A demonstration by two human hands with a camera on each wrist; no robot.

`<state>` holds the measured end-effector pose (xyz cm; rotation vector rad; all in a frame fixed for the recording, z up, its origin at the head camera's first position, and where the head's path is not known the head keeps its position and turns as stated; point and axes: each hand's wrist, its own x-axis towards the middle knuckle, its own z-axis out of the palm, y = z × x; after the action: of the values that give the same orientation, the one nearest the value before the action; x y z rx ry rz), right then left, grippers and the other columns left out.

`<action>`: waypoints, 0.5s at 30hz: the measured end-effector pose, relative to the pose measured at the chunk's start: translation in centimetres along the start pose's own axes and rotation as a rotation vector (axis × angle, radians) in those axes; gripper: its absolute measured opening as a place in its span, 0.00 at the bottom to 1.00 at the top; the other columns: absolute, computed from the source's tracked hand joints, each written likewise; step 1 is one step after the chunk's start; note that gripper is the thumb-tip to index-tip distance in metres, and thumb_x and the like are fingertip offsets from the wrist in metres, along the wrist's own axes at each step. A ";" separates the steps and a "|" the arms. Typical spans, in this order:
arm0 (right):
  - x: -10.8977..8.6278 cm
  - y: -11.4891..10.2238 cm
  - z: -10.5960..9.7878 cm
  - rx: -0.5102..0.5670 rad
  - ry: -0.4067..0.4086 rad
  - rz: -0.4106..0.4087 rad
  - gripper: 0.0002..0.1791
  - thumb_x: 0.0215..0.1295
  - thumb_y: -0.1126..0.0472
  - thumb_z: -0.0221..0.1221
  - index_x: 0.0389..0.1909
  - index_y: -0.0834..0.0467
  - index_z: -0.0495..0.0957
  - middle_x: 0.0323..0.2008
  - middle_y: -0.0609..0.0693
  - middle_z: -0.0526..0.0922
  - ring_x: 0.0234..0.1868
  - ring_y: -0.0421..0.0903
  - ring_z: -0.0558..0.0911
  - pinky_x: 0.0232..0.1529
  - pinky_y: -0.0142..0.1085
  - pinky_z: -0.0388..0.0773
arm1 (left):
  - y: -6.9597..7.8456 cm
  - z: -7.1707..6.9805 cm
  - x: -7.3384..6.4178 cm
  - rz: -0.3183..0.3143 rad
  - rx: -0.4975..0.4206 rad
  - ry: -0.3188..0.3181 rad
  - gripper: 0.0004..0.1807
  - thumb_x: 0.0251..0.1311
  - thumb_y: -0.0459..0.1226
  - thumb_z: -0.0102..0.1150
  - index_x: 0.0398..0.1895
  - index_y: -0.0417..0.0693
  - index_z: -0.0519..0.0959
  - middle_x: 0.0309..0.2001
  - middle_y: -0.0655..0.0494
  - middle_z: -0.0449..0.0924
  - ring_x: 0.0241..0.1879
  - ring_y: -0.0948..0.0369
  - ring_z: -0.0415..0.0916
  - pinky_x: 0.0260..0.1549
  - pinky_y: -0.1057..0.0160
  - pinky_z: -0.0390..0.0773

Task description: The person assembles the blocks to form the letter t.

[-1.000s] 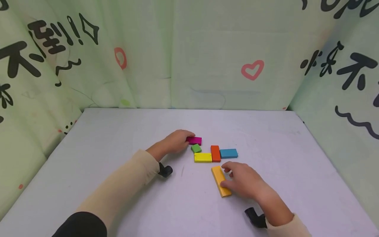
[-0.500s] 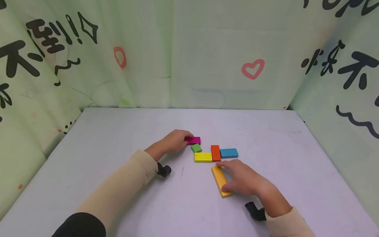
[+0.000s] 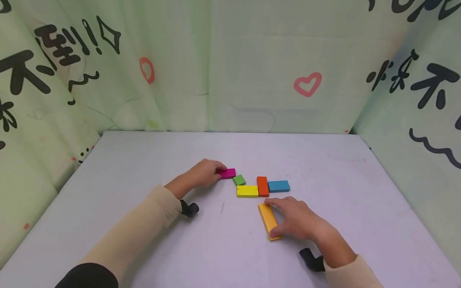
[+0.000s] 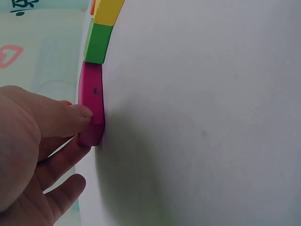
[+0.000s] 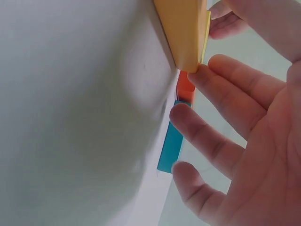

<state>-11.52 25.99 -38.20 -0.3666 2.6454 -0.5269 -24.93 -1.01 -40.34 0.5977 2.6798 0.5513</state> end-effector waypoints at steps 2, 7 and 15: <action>-0.1 0.0 0.1 -0.013 0.004 0.008 0.47 0.44 0.44 0.78 0.67 0.54 0.73 0.60 0.59 0.76 0.57 0.59 0.72 0.54 0.61 0.72 | -0.2 -0.1 -0.3 0.003 0.000 -0.003 0.20 0.71 0.35 0.56 0.65 0.48 0.77 0.60 0.52 0.78 0.58 0.55 0.72 0.61 0.58 0.70; -0.4 -0.1 0.3 -0.006 0.012 0.013 0.47 0.44 0.44 0.78 0.67 0.54 0.73 0.59 0.58 0.77 0.56 0.58 0.73 0.54 0.61 0.73 | -0.7 -0.3 -1.3 0.027 0.005 -0.007 0.19 0.70 0.34 0.56 0.64 0.46 0.78 0.59 0.52 0.79 0.59 0.56 0.72 0.61 0.59 0.70; -0.8 -0.8 0.7 -0.014 0.011 0.051 0.48 0.43 0.42 0.78 0.67 0.54 0.74 0.58 0.56 0.77 0.54 0.56 0.74 0.53 0.59 0.74 | -1.6 -0.1 -3.2 0.081 -0.004 -0.002 0.19 0.69 0.33 0.58 0.62 0.46 0.79 0.57 0.53 0.80 0.58 0.56 0.74 0.60 0.59 0.71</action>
<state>-10.37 25.35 -38.18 -0.3003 2.6626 -0.4956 -22.80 -3.92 -40.17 0.7081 2.6609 0.5778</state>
